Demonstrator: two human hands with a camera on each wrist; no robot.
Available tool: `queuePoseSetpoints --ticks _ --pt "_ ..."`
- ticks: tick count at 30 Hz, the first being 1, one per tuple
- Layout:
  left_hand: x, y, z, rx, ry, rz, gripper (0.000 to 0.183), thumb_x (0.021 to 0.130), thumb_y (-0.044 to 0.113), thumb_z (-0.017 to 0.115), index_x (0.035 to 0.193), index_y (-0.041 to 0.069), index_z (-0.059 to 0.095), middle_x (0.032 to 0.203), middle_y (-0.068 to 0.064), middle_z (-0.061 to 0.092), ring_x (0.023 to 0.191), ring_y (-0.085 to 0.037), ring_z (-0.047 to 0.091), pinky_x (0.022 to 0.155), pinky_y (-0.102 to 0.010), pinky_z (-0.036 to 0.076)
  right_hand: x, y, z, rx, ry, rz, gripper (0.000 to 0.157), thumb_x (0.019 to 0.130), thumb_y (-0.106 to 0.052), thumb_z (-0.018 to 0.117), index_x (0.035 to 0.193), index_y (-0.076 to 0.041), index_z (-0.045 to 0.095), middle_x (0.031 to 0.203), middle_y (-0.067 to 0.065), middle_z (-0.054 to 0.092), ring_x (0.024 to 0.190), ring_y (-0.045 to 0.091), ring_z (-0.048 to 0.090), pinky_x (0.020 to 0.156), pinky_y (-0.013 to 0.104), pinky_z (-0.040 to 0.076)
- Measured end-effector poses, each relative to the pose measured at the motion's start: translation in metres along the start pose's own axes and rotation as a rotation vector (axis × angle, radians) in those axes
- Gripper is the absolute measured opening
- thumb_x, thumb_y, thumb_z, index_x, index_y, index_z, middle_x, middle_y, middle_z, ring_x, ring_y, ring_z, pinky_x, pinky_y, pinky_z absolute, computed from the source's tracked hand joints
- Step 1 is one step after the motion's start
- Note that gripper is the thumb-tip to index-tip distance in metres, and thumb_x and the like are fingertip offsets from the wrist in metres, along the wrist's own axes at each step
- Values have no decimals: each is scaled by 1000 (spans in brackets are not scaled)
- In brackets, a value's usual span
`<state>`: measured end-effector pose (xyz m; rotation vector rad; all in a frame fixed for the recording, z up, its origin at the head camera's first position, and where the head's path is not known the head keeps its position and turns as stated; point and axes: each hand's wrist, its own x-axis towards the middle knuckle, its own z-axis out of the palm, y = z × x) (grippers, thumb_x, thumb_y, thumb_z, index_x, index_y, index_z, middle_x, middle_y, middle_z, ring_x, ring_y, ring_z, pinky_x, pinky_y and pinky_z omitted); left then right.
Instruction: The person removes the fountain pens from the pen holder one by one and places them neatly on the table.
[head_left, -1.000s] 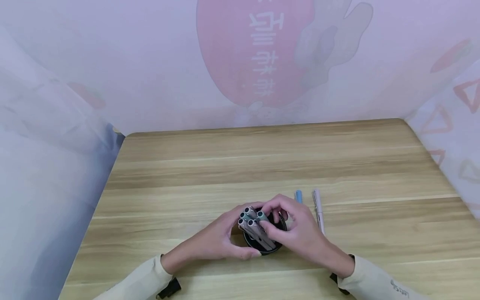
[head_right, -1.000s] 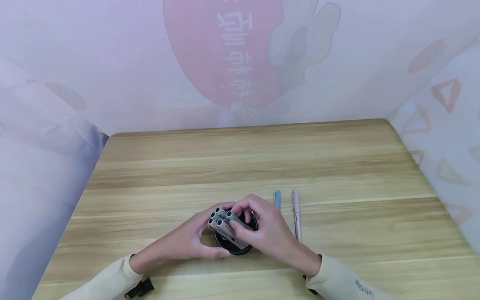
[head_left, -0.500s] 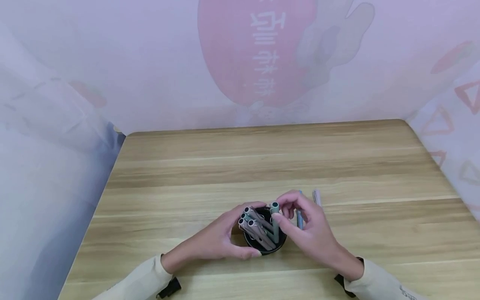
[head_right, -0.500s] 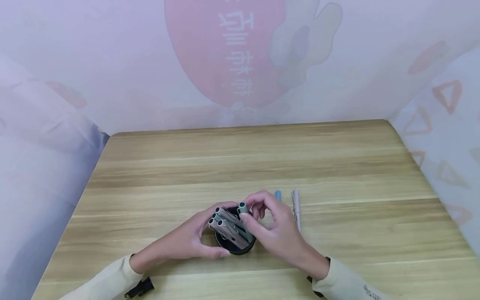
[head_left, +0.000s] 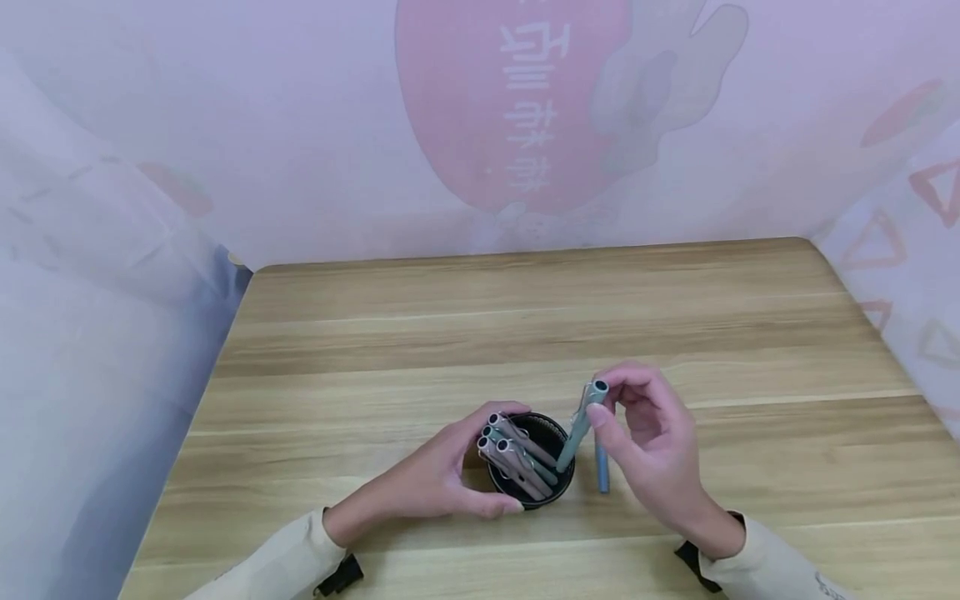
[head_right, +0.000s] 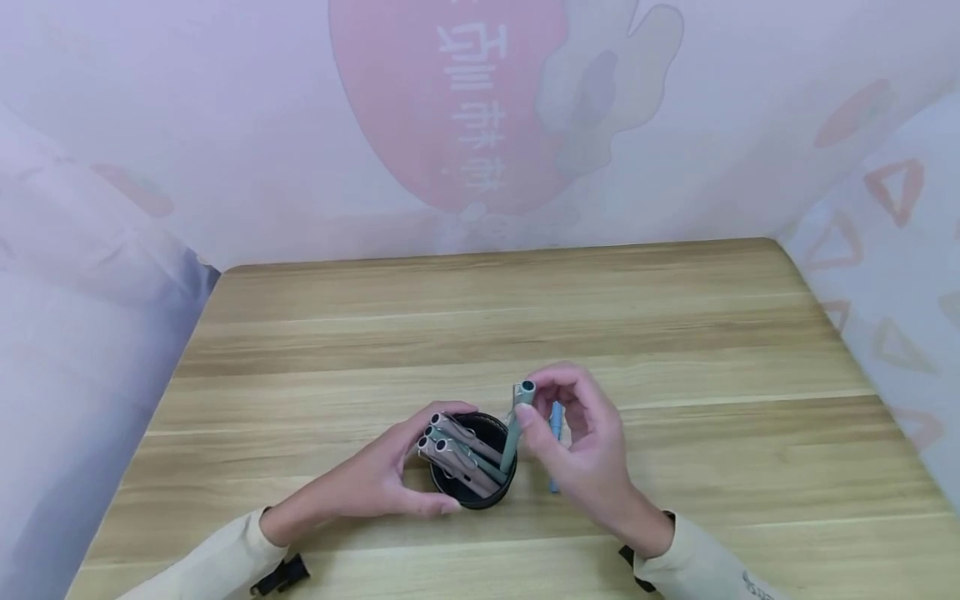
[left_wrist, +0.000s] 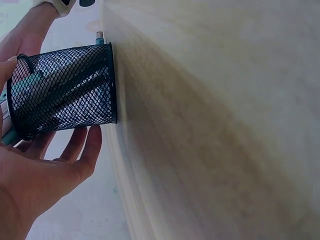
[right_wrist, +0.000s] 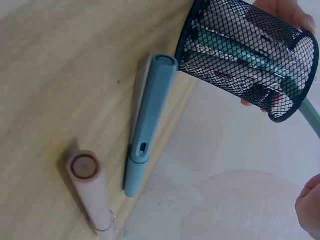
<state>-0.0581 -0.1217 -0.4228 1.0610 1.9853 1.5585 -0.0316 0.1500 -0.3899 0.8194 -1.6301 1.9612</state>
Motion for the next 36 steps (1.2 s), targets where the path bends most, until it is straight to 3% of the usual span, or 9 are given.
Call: queuePoseSetpoints --ticks 6,18,25,29,36 --pt "1 0 0 -6 -6 -7 89 91 29 92 163 25 41 148 -5 64 131 -22 62 116 -41 47 4 -4 0 44 33 -9 30 88 27 54 118 25 52 108 13 66 92 21 62 82 25 56" --pt "2 1 -1 0 -9 -9 89 91 31 93 163 26 41 149 -6 63 133 -22 61 117 -41 45 7 -8 -13 -3 164 36 35 92 28 52 126 23 53 107 13 68 92 20 64 82 23 56" --pt "0 2 -1 -11 -8 -14 90 90 29 94 164 24 41 148 -7 64 132 -22 62 118 -41 45 4 -8 -23 -14 184 55 35 92 29 52 126 23 54 105 14 68 91 20 64 82 24 56" --pt "-1 1 -1 -2 -3 -15 92 89 28 94 164 20 41 148 -5 64 133 -22 62 118 -42 44 2 -8 -30 -45 199 79 33 91 29 53 124 24 56 105 14 68 91 19 65 82 23 57" --pt "-1 2 -1 -6 -4 -8 91 90 27 94 164 23 41 149 -7 64 132 -23 62 117 -42 46 -3 -7 -45 -88 232 153 31 92 26 58 123 21 60 102 13 70 89 18 68 80 21 58"
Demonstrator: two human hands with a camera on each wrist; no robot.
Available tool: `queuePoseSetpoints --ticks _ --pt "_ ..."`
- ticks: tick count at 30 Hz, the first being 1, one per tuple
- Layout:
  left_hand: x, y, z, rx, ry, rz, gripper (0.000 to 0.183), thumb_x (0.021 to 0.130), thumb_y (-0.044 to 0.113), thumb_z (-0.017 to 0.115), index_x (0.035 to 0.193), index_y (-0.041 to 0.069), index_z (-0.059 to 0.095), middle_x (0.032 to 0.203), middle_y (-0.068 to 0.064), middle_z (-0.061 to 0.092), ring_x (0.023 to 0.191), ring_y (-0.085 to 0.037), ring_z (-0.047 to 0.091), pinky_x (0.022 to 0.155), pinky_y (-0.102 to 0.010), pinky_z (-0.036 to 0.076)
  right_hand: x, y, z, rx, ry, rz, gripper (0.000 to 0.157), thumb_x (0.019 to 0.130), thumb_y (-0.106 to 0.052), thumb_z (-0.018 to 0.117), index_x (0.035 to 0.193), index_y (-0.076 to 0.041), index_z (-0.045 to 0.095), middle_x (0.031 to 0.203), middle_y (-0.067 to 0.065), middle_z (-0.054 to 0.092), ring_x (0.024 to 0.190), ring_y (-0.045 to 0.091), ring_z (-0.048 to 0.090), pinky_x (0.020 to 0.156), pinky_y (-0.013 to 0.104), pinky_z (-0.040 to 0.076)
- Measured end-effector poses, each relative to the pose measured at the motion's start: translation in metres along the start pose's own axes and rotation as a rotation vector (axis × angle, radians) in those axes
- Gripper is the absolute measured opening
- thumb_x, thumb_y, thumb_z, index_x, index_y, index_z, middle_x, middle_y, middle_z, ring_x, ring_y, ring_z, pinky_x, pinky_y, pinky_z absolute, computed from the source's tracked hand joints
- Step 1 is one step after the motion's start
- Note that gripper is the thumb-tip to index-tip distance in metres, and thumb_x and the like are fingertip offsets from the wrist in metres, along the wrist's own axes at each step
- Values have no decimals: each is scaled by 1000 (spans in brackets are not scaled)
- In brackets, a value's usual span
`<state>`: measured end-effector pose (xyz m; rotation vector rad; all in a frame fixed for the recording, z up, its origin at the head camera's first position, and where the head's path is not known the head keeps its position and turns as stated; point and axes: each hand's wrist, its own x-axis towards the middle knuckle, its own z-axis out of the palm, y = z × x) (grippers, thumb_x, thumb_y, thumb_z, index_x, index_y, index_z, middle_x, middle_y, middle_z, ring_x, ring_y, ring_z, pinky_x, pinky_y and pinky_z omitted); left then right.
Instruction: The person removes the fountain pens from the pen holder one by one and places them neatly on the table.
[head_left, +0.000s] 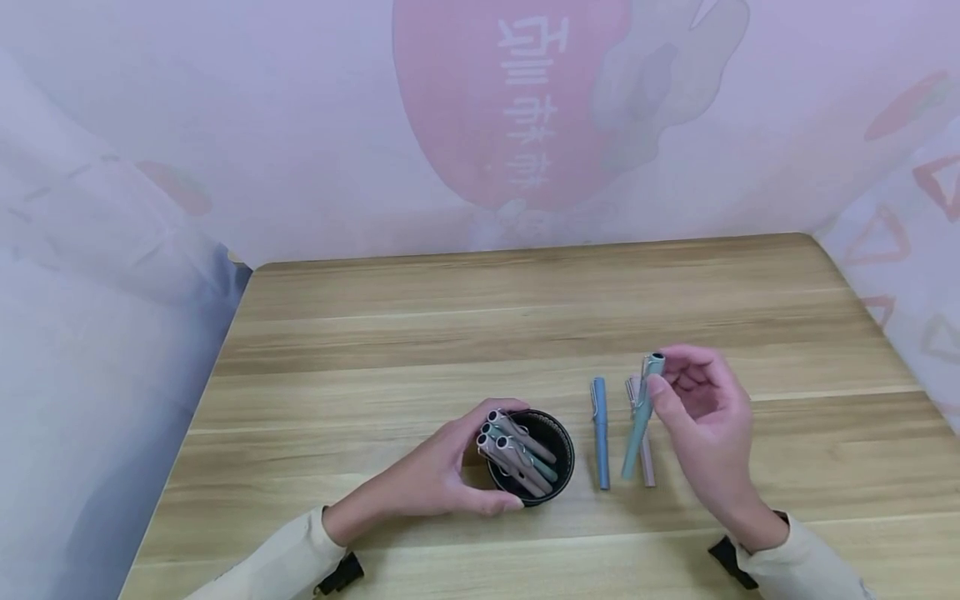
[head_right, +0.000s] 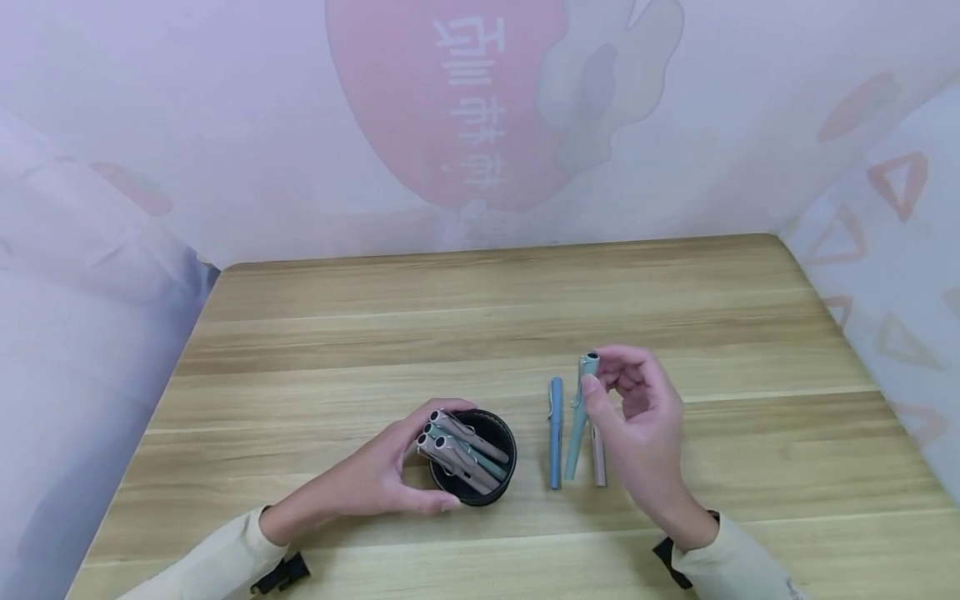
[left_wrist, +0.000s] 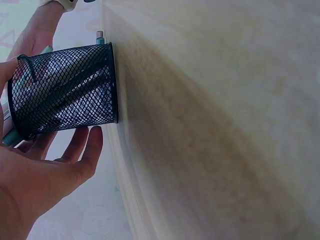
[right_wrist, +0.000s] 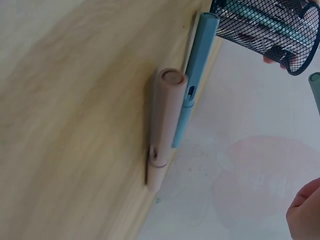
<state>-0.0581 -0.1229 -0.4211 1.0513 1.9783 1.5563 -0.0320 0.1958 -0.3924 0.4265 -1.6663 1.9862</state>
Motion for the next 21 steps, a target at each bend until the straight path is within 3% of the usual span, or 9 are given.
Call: queuePoseSetpoints --ticks 9,16,21 --pt "-2 0 -2 9 0 -6 90 91 30 93 164 23 41 149 -6 63 134 -22 61 119 -42 44 1 0 -19 -140 96 168 26 97 18 65 123 18 65 102 12 71 90 17 68 84 21 58" --pt "-3 1 -1 9 1 -8 90 91 31 93 164 24 41 149 -6 64 134 -22 61 119 -42 44 3 0 -32 -168 139 231 24 99 14 68 123 12 69 103 12 73 88 15 71 81 19 59" --pt "-2 1 0 -1 -2 -6 89 91 30 93 164 24 41 148 -7 64 134 -23 61 119 -41 44 5 1 -42 -267 160 306 23 100 10 71 123 9 71 103 10 73 87 14 71 79 18 59"
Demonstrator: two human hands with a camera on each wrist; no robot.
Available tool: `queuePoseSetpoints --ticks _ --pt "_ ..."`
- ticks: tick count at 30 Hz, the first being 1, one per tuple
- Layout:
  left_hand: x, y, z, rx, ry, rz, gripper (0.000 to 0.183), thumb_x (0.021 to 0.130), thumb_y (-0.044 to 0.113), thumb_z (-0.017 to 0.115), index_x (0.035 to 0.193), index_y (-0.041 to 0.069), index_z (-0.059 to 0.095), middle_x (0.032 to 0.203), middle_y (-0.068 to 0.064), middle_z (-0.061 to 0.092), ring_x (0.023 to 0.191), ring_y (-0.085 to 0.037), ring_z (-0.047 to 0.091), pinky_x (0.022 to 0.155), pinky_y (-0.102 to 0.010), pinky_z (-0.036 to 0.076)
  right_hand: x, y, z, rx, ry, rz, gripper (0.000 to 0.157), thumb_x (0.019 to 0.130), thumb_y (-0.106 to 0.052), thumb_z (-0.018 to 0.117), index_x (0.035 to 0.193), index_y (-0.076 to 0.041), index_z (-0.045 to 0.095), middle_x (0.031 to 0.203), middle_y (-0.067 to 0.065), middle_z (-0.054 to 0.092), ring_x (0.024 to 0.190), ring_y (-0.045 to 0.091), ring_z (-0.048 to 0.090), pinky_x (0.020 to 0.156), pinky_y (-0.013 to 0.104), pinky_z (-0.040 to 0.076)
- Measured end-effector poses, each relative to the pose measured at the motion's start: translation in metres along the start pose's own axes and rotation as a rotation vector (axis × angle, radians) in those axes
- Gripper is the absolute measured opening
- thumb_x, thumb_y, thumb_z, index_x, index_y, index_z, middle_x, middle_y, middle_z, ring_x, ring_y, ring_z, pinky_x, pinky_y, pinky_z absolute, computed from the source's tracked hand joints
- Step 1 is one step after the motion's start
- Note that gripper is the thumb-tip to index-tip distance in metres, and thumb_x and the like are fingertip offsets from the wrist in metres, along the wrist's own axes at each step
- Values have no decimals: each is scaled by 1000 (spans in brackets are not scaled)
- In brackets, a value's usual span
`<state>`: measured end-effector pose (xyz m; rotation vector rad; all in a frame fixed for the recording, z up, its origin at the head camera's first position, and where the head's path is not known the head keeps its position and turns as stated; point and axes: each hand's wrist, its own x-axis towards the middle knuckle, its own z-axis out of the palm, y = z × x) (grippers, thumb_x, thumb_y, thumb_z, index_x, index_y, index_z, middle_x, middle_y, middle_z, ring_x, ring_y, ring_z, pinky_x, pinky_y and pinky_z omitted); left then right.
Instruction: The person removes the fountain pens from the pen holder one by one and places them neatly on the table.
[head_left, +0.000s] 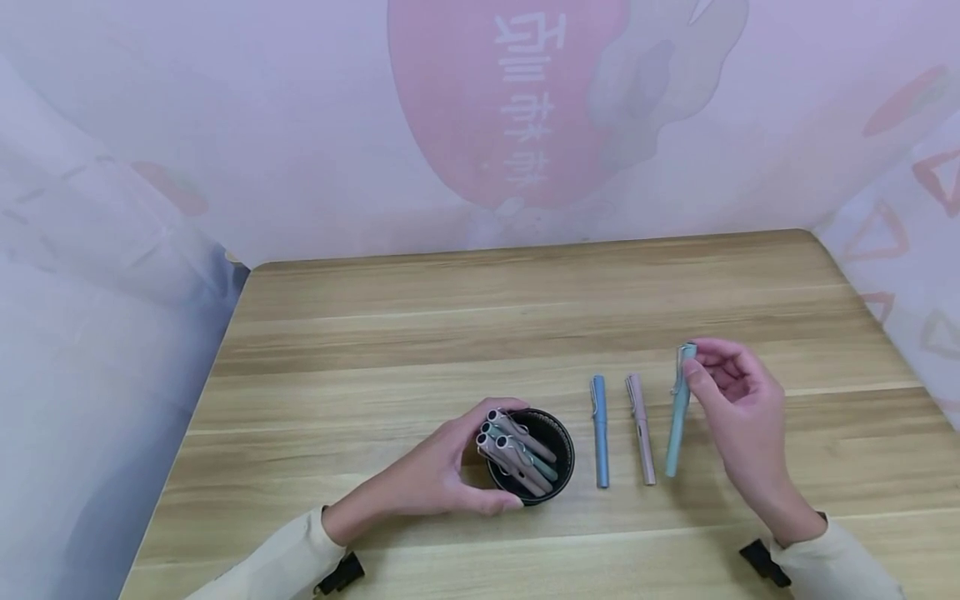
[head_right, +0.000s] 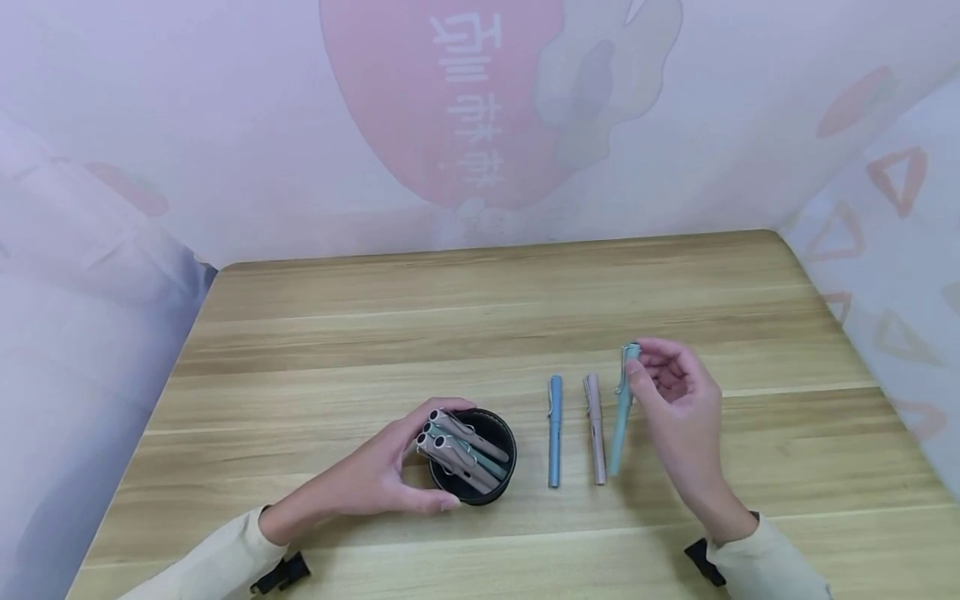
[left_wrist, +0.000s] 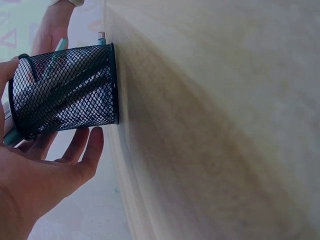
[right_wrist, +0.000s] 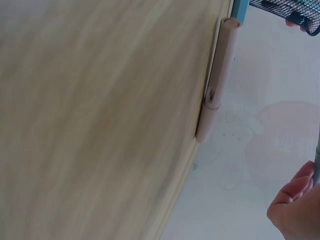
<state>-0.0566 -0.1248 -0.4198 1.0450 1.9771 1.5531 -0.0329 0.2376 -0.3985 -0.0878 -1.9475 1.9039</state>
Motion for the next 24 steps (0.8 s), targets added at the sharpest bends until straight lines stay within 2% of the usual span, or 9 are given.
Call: queuePoseSetpoints --ticks 3,8,13,18,24 --pt "0 0 0 -2 -1 -3 90 91 29 93 164 27 41 148 -7 64 134 -23 61 119 -41 44 3 3 -7 -103 -19 48 23 101 7 72 124 6 71 102 5 73 88 12 72 79 17 58" --pt "0 0 0 6 0 -11 91 90 29 93 164 26 40 148 -6 64 134 -22 61 119 -41 43 9 7 -17 -322 -105 74 23 105 -2 70 127 3 69 101 -7 71 89 6 71 77 14 57" --pt "0 -3 1 9 -2 -10 93 90 27 94 165 21 40 148 -6 63 134 -22 60 119 -41 43 15 10 -24 -414 -162 100 28 105 -8 72 129 5 68 100 -9 72 89 3 70 76 14 56" --pt "0 -3 1 15 0 -2 93 89 26 94 164 19 40 148 -7 64 133 -22 61 119 -41 43 21 12 -27 -472 -195 151 31 105 -12 74 130 6 68 99 -6 72 88 2 68 74 14 55" --pt "0 -1 1 -2 -2 -3 92 90 27 94 164 19 40 148 -7 63 132 -22 61 118 -40 45 29 15 -31 -568 -287 209 35 106 -19 73 131 5 68 105 9 72 89 2 67 75 15 54"
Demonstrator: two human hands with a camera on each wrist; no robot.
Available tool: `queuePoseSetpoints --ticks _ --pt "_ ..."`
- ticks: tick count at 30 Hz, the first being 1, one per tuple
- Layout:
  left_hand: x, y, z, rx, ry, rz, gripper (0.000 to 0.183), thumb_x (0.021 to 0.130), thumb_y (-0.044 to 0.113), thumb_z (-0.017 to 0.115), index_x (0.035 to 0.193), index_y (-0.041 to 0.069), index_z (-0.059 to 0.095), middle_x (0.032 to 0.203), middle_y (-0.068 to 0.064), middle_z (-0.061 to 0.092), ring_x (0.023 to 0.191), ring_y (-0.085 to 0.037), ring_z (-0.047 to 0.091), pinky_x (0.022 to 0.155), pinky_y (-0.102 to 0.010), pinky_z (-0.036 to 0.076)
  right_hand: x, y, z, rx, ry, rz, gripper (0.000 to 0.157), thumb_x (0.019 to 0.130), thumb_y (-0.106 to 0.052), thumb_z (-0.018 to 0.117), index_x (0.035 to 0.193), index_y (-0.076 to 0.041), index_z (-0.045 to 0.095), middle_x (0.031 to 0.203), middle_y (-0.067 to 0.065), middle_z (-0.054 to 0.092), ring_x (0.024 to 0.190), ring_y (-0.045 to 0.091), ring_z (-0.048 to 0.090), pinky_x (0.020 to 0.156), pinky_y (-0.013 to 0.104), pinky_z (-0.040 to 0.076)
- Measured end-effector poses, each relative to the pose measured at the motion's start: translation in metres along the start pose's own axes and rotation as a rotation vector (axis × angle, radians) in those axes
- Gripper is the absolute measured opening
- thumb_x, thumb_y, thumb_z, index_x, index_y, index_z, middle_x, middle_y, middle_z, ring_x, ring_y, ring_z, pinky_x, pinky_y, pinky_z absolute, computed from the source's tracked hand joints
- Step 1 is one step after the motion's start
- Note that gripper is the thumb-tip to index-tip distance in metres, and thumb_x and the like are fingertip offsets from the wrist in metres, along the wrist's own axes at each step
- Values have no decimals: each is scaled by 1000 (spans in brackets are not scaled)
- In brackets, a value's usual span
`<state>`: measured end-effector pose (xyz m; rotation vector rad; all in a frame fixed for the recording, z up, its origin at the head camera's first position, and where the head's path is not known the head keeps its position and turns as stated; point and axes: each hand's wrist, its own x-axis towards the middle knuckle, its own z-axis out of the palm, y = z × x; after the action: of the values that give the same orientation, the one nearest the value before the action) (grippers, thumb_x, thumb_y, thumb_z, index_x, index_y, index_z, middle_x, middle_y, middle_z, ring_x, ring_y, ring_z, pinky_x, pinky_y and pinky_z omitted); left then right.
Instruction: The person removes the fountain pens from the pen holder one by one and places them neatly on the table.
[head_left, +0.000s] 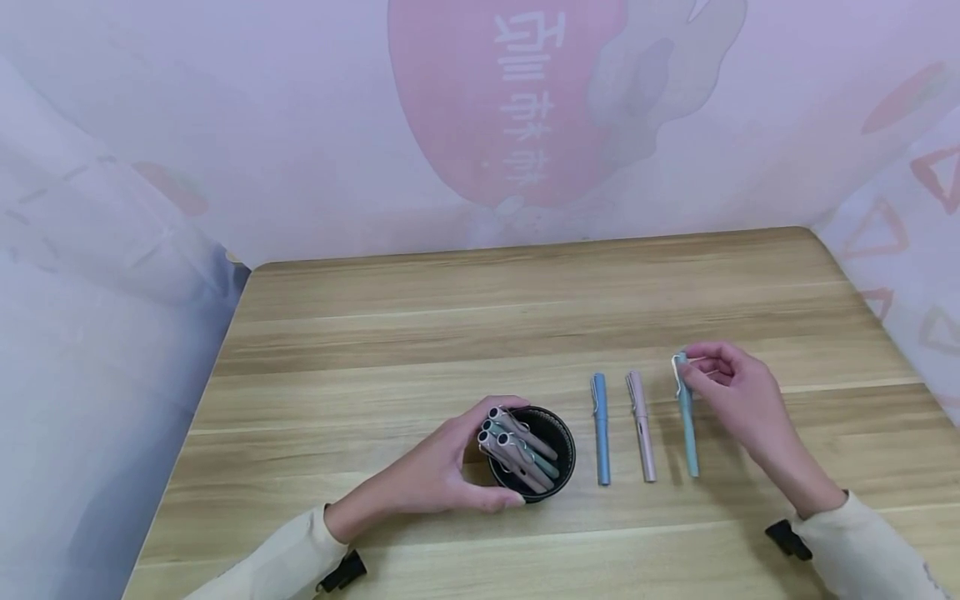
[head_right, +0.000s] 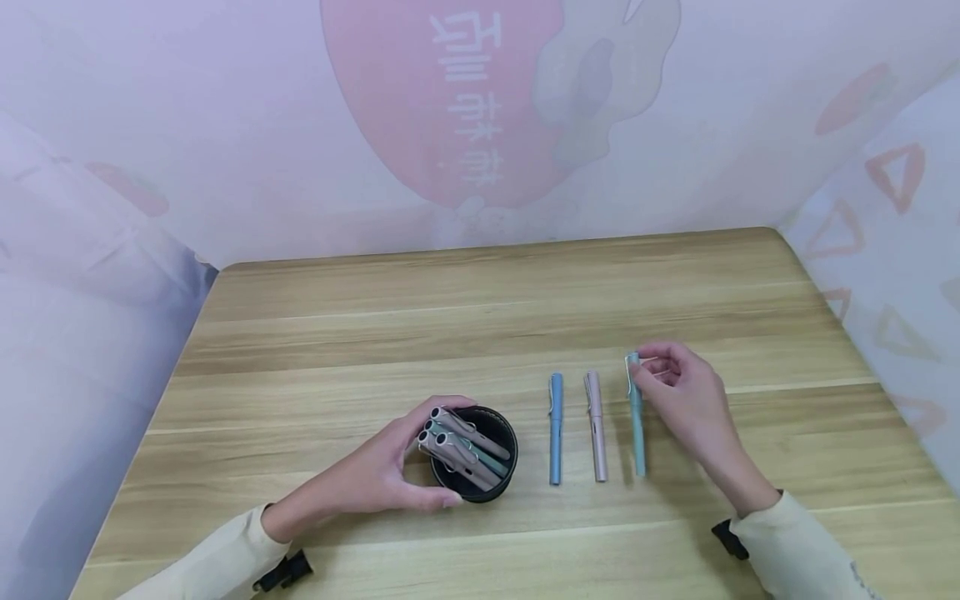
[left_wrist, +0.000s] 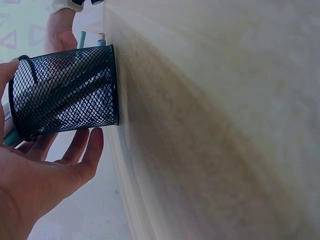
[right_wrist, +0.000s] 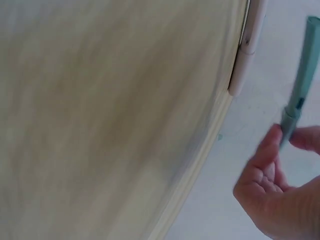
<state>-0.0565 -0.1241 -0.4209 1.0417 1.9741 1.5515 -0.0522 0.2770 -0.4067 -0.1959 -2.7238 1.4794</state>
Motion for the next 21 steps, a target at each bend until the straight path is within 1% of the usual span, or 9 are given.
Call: queuePoseSetpoints --ticks 3,7,10,12,17,21 --pt "0 1 0 -4 -2 -3 91 91 29 93 165 19 40 148 -7 63 133 -22 61 118 -40 44 3 3 -2 -52 -68 16 38 106 -22 73 132 5 67 109 12 72 93 7 67 77 17 54" --pt "-1 1 -1 -3 -4 -4 91 91 29 93 165 19 40 148 -8 63 133 -22 61 119 -40 44 7 5 -5 -110 -142 45 41 106 -27 72 134 3 66 111 11 71 98 18 65 78 21 51" --pt "-1 1 -1 6 -1 -6 91 91 30 93 165 20 40 148 -7 64 132 -22 61 118 -40 44 11 5 -5 -143 -168 58 43 107 -29 70 134 4 65 111 11 71 100 22 64 79 24 51" --pt "-1 0 -1 11 0 -6 91 91 31 93 164 20 40 147 -7 64 131 -21 62 118 -40 45 14 5 -5 -168 -178 59 45 107 -30 69 135 5 65 112 12 72 101 25 65 81 28 51" --pt "0 -1 -1 20 -1 3 90 91 31 93 164 20 41 147 -8 64 131 -21 62 117 -41 45 22 6 -2 -202 -208 66 47 109 -30 69 137 7 64 114 16 73 99 25 68 83 35 52" --pt "0 -1 -1 19 -4 2 90 91 31 93 164 21 40 147 -8 64 131 -21 62 118 -41 45 26 8 -2 -190 -238 77 43 109 -25 68 136 9 63 111 16 75 95 22 69 81 34 53"
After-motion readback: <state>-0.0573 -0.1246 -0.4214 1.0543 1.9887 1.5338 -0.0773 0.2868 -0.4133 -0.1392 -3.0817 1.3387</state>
